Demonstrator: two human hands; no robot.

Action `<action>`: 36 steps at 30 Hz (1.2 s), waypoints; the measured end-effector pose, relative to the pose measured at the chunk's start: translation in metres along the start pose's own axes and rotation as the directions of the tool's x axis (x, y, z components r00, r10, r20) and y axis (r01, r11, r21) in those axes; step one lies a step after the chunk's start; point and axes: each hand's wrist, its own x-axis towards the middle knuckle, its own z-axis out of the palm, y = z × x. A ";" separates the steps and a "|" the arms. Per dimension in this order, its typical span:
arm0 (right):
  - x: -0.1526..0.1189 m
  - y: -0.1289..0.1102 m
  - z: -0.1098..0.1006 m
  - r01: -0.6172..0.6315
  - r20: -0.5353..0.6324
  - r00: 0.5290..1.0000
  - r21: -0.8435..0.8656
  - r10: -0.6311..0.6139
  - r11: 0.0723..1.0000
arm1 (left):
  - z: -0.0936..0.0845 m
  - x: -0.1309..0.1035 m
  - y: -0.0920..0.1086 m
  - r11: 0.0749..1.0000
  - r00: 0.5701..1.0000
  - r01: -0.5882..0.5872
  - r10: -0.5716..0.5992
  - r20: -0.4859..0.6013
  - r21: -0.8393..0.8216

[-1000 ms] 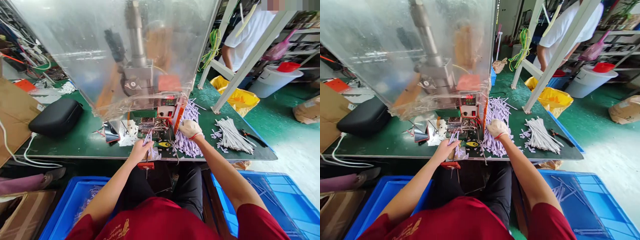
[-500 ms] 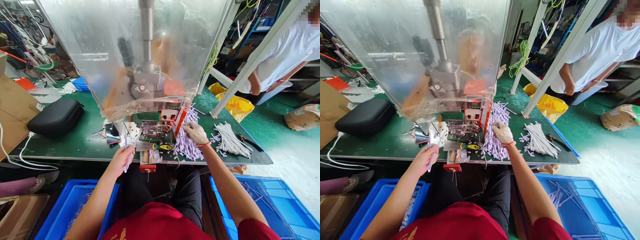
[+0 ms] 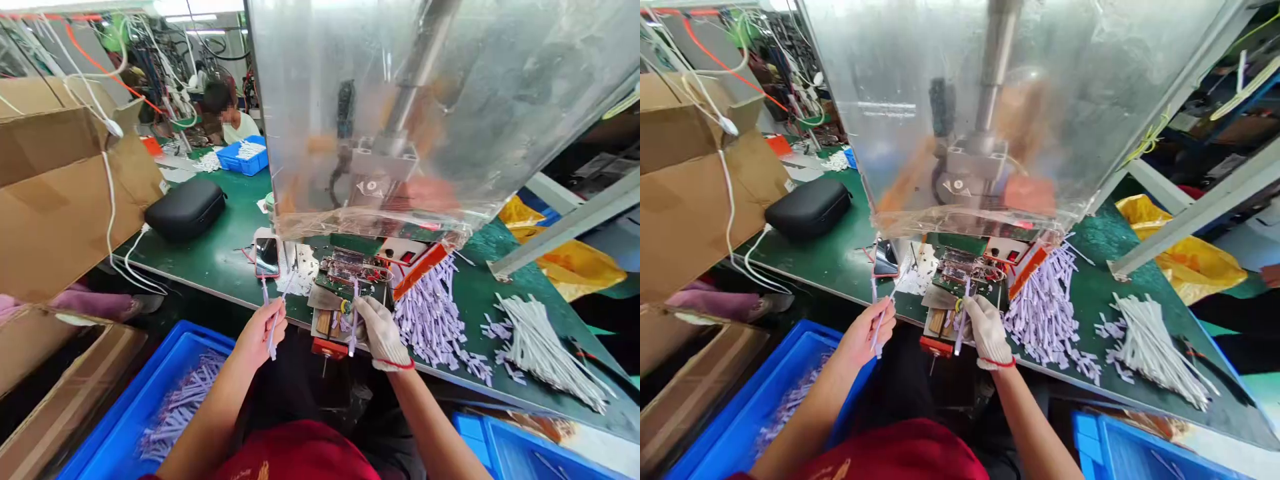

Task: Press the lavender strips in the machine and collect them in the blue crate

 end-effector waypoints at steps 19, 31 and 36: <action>0.037 0.010 0.012 -0.135 -0.035 0.989 0.137 0.141 0.981 | -0.012 0.005 -0.014 0.925 0.997 -0.059 0.071 -0.017 0.374; 0.011 -0.034 -0.013 0.014 0.011 1.000 -0.240 -0.012 0.971 | 0.018 0.015 0.010 0.593 0.979 -0.123 -0.057 0.195 0.795; -0.028 -0.070 -0.025 0.304 0.380 0.919 -0.511 -0.106 0.804 | 0.039 0.025 0.018 0.429 0.925 -0.149 -0.258 0.278 0.891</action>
